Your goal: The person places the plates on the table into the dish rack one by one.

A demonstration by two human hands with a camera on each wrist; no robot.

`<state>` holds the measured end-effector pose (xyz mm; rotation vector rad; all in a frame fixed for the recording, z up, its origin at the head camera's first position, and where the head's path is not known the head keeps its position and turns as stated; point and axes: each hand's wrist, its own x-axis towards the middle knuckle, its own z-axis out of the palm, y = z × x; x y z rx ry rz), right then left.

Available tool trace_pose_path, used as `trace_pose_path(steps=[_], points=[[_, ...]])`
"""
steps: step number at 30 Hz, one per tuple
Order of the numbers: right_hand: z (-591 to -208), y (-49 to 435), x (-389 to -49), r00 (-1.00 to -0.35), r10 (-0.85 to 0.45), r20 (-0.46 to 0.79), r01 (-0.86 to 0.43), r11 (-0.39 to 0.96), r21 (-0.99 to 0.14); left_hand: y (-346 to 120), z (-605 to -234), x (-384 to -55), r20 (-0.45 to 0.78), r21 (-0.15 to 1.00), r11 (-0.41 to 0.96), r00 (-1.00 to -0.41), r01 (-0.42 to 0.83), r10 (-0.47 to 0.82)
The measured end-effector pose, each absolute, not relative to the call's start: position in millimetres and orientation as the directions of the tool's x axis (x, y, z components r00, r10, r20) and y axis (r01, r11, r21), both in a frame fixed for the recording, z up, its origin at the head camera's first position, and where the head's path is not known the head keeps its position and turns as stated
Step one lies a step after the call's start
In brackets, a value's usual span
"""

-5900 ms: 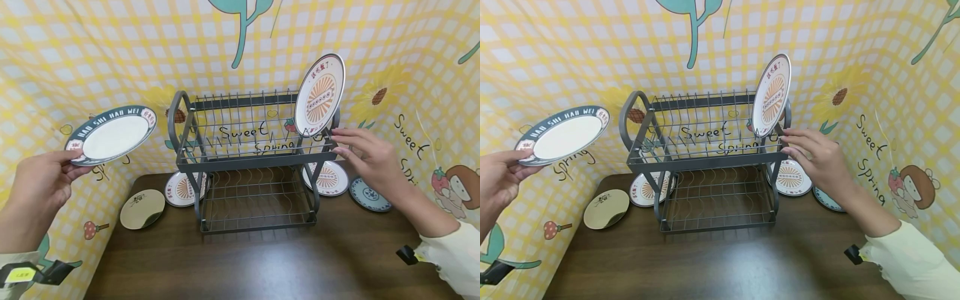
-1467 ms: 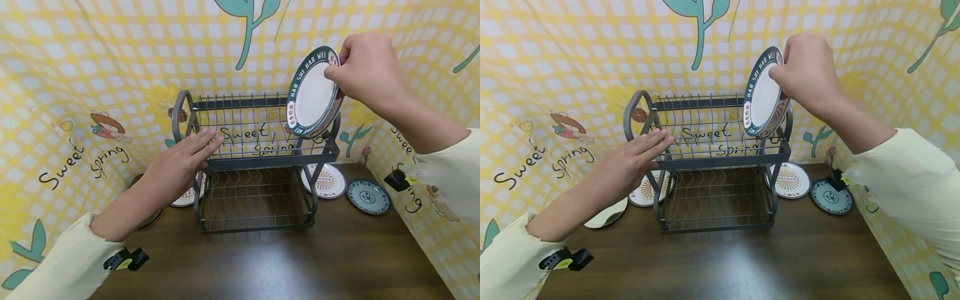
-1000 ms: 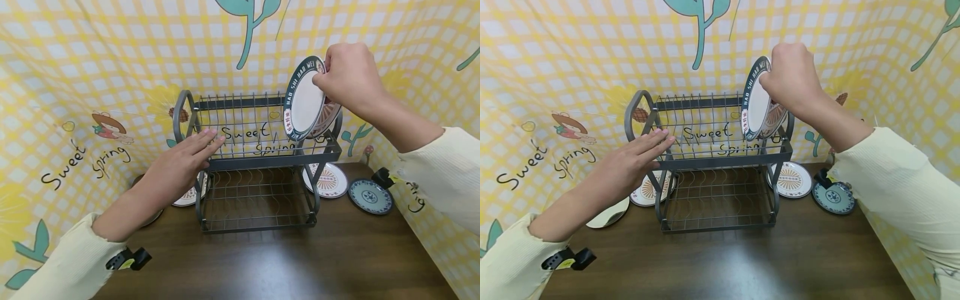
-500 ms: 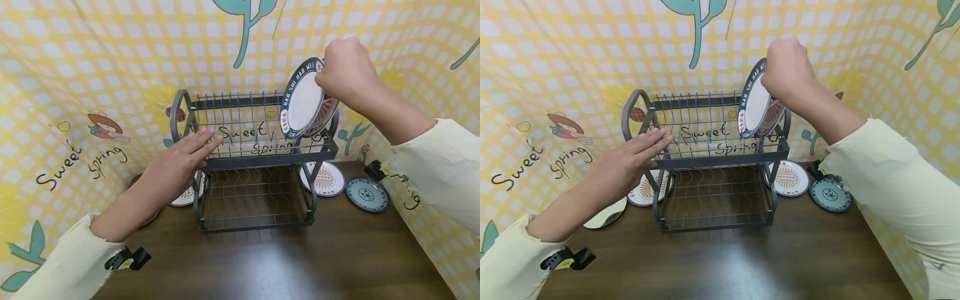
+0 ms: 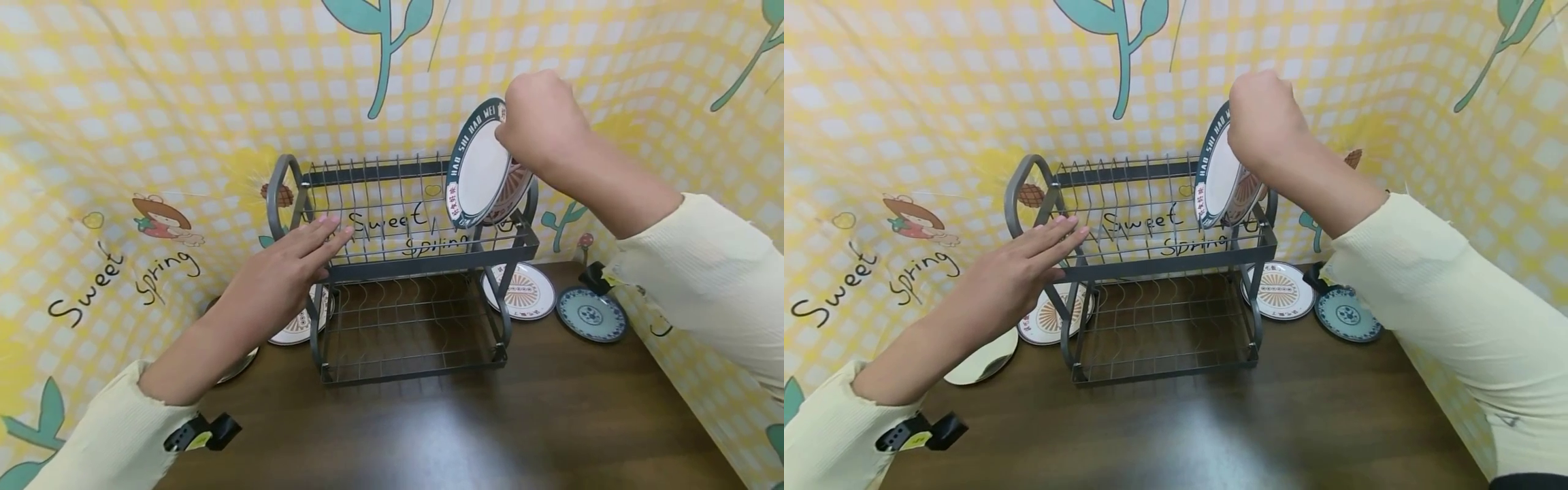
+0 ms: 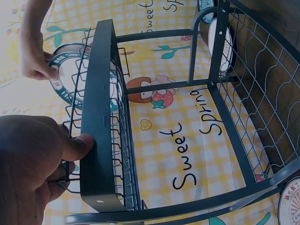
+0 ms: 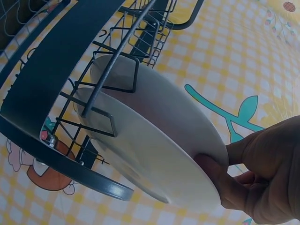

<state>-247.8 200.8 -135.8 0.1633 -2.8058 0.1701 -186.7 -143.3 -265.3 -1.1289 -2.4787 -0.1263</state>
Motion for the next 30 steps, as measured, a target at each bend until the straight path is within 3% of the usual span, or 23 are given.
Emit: trace_pose_path(steps=[10, 14, 17, 19, 24, 30], points=[[-139, 196, -239, -0.909, -0.091, 0.407, -0.126, 0.99, -0.062, -144, -263, -188, 0.422, -0.099, 0.662, -0.572, 0.742, 0.704], [-139, 204, -225, -0.794, -0.061, 0.604, -0.13, 0.989, -0.07, -141, -262, -187, 0.423, -0.104, 0.661, -0.568, 0.744, 0.706], [-138, 217, -211, -0.681, 0.021, 0.732, -0.163, 0.97, -0.18, -139, -263, -187, 0.432, -0.109, 0.652, -0.555, 0.75, 0.711], [-141, 230, -202, -0.654, 0.111, 0.748, -0.175, 0.94, -0.292, -137, -264, -187, 0.439, -0.112, 0.645, -0.544, 0.756, 0.715], [-175, 263, -183, -0.743, 0.269, 0.613, -0.123, 0.845, -0.52, -136, -265, -185, 0.447, -0.114, 0.637, -0.533, 0.763, 0.718], [-242, 302, -179, -0.878, 0.299, 0.374, -0.057, 0.71, -0.702, -137, -267, -180, 0.461, -0.095, 0.649, -0.544, 0.755, 0.701]])
